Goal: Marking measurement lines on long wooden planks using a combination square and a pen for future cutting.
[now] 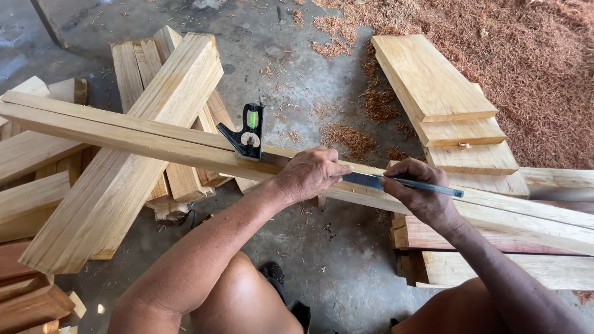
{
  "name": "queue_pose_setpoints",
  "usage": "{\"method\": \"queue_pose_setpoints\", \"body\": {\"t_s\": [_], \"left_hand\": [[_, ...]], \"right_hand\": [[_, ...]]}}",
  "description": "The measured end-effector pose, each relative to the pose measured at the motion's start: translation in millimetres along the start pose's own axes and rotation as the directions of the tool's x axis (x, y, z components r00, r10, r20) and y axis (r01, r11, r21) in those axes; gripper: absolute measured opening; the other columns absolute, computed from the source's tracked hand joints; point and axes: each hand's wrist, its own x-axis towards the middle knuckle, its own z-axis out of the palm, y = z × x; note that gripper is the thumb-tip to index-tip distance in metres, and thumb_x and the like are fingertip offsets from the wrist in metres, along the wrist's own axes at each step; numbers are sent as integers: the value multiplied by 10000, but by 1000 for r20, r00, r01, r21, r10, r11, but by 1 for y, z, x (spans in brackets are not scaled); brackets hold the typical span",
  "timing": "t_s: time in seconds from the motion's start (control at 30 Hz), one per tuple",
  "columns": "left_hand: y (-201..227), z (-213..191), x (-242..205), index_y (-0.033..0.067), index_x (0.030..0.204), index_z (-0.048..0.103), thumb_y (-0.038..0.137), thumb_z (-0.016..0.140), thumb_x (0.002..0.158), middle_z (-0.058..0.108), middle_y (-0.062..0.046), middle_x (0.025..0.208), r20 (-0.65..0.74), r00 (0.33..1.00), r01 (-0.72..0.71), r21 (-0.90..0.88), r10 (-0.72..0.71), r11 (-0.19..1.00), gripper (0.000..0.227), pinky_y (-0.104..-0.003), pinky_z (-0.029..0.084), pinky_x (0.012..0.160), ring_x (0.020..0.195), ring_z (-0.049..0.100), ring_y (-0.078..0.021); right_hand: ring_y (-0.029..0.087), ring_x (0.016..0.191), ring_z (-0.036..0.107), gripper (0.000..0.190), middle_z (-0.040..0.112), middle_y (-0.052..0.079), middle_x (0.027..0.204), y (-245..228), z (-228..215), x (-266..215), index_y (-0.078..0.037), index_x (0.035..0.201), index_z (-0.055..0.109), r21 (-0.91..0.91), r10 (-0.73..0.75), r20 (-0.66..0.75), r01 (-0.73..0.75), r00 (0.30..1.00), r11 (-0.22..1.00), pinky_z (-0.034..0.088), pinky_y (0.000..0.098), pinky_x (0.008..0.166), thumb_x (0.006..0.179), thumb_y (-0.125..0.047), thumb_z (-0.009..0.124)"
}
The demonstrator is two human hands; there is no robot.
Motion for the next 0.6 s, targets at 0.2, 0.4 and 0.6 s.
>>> {"method": "queue_pose_setpoints", "body": {"t_s": [0.2, 0.4, 0.6], "left_hand": [[-1, 3, 0, 185, 1130, 795, 156, 766, 892, 623, -44, 823, 12, 1000, 15, 3, -15, 1000, 242, -369, 588, 739, 839, 658, -209], [-1, 3, 0, 185, 1130, 793, 153, 763, 897, 625, -41, 828, 9, 1000, 11, 3, -11, 1000, 237, -370, 586, 747, 850, 657, -205], [-1, 2, 0, 179, 1129, 790, 148, 766, 889, 624, -49, 831, 6, 1000, 2, 2, -2, 1000, 244, -379, 584, 760, 860, 657, -218]], "right_hand": [[92, 772, 746, 188, 760, 34, 861, 4, 0, 0, -66, 942, 711, 2, -21, -13, 21, 1000, 1000, 622, 249, 656, 862, -197, 821], [93, 768, 746, 191, 758, 37, 851, 4, 0, -1, -68, 948, 714, -11, -11, -4, 11, 1000, 1000, 617, 255, 648, 863, -201, 821], [93, 771, 747, 197, 759, 34, 846, 2, -2, -3, -71, 956, 715, -23, 38, 17, -38, 999, 999, 617, 259, 663, 863, -210, 817]]}}
